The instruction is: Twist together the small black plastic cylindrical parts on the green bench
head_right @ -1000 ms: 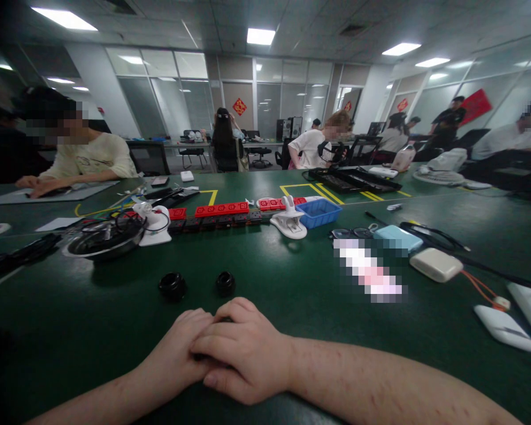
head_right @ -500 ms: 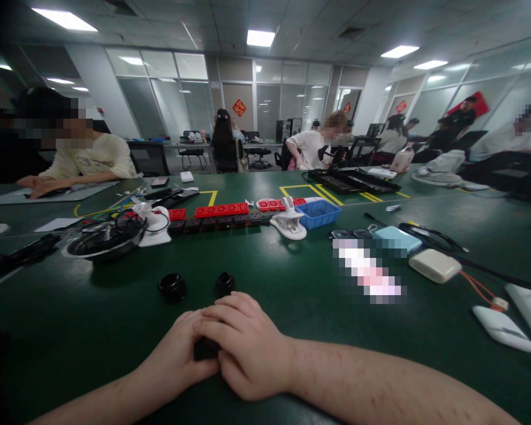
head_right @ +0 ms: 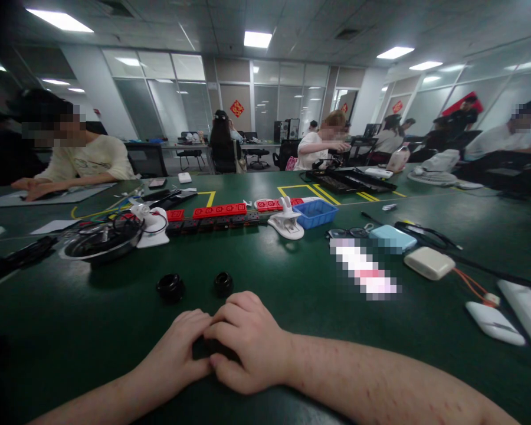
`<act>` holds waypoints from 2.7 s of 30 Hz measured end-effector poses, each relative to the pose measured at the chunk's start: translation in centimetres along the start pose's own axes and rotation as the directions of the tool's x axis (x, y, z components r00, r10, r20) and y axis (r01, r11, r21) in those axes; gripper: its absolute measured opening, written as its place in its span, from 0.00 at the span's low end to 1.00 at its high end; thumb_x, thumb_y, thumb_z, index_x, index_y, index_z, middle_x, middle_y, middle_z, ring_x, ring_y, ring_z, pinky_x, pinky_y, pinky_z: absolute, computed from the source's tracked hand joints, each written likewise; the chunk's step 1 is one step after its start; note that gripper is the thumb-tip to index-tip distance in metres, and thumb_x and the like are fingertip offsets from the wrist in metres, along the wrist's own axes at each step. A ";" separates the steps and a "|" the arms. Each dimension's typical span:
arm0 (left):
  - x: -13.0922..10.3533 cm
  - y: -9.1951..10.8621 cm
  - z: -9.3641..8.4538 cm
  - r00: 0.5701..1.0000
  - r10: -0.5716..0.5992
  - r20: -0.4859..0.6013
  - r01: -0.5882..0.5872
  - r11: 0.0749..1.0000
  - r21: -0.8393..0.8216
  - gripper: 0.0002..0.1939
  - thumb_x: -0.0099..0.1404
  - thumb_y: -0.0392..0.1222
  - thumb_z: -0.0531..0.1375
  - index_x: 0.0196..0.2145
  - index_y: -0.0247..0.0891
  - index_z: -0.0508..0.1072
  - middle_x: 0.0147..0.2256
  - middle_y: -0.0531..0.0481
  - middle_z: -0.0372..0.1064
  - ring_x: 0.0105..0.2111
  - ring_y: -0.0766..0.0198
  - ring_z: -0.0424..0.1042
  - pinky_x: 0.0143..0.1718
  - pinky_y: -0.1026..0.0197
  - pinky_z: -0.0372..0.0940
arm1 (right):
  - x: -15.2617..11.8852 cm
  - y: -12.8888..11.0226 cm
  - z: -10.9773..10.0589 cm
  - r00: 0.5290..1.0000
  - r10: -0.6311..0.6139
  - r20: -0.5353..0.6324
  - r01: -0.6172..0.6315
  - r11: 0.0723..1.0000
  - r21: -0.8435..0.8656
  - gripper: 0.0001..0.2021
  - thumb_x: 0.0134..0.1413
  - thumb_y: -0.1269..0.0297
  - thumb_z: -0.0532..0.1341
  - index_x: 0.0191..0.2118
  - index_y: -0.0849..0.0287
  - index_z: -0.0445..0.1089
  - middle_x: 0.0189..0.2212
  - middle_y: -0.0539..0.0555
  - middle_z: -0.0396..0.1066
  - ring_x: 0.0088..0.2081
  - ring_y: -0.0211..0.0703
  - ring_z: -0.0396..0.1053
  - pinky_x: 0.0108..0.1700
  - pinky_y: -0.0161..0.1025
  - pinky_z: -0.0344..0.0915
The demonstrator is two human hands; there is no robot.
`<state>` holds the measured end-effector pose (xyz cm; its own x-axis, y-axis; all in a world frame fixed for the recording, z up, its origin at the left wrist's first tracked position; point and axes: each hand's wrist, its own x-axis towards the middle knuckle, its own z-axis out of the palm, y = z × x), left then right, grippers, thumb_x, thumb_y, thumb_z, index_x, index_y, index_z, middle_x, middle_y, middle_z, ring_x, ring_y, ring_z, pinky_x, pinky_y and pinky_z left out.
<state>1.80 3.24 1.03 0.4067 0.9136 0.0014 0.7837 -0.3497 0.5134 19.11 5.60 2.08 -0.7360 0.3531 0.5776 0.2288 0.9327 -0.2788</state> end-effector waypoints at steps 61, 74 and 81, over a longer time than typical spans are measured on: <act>-0.4 -0.1 0.2 0.996 0.077 -0.051 -0.074 0.996 0.047 0.11 0.53 0.49 0.61 0.28 0.38 0.68 0.28 0.54 0.65 0.31 0.61 0.62 0.36 0.58 0.53 | -0.4 -0.2 0.1 0.966 0.248 -0.067 -0.247 0.969 0.023 0.12 0.56 0.62 0.47 0.36 0.63 0.64 0.29 0.55 0.65 0.32 0.43 0.57 0.35 0.42 0.56; -0.4 0.1 0.1 0.998 0.045 -0.041 -0.044 0.999 0.031 0.12 0.53 0.49 0.60 0.25 0.37 0.65 0.26 0.54 0.63 0.30 0.62 0.61 0.35 0.58 0.53 | -0.3 -0.6 0.1 0.978 0.207 -0.030 -0.205 0.978 0.045 0.11 0.55 0.61 0.48 0.38 0.62 0.63 0.32 0.55 0.67 0.34 0.43 0.57 0.39 0.44 0.54; -0.4 0.1 0.1 0.998 0.040 -0.043 -0.038 0.998 0.043 0.09 0.50 0.44 0.61 0.24 0.37 0.64 0.26 0.54 0.62 0.29 0.62 0.61 0.35 0.58 0.53 | -0.3 -0.8 0.0 0.977 0.212 0.019 -0.213 0.977 0.033 0.10 0.52 0.65 0.51 0.38 0.62 0.64 0.32 0.55 0.67 0.36 0.45 0.58 0.40 0.45 0.55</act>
<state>1.75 2.82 0.95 0.4171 0.9069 0.0590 0.7871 -0.3930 0.4754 19.10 4.77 2.13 -0.6827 0.5414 0.4908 0.3589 0.8334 -0.4202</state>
